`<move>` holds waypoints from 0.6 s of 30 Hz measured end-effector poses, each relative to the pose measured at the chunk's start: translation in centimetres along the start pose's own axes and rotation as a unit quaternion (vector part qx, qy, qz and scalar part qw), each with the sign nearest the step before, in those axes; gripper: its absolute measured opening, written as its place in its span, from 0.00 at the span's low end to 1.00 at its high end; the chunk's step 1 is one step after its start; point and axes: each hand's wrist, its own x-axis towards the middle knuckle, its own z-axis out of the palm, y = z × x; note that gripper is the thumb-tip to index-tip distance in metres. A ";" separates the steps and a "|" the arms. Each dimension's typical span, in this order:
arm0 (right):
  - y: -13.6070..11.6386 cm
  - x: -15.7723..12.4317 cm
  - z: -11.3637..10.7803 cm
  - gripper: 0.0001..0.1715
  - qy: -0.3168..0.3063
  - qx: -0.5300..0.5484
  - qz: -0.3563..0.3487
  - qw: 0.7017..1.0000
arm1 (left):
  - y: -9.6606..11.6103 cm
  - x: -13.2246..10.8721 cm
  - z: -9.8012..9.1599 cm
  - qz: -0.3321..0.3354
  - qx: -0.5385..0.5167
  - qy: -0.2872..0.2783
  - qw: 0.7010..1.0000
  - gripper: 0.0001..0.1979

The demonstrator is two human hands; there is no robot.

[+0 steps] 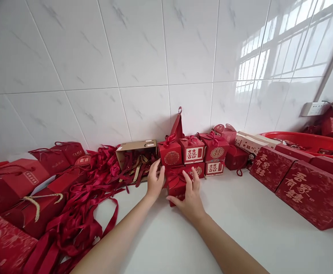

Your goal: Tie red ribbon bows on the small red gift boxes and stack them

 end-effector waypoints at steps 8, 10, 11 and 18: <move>-0.6 0.0 -0.1 0.35 -0.068 0.012 -0.006 0.998 | -2.4 -1.0 -0.3 0.019 -0.006 -0.077 0.997 0.26; -0.6 0.1 -0.1 0.33 -0.069 0.009 -0.004 0.998 | -2.4 -0.8 -0.3 0.009 -0.010 -0.084 0.996 0.29; -0.6 0.1 -0.1 0.33 -0.069 0.006 -0.004 0.998 | -2.4 -0.7 -0.2 0.006 -0.011 -0.084 0.996 0.29; -0.5 0.2 0.3 0.33 -0.065 -0.013 -0.003 0.998 | -2.9 0.3 0.0 -0.024 -0.005 -0.039 0.999 0.26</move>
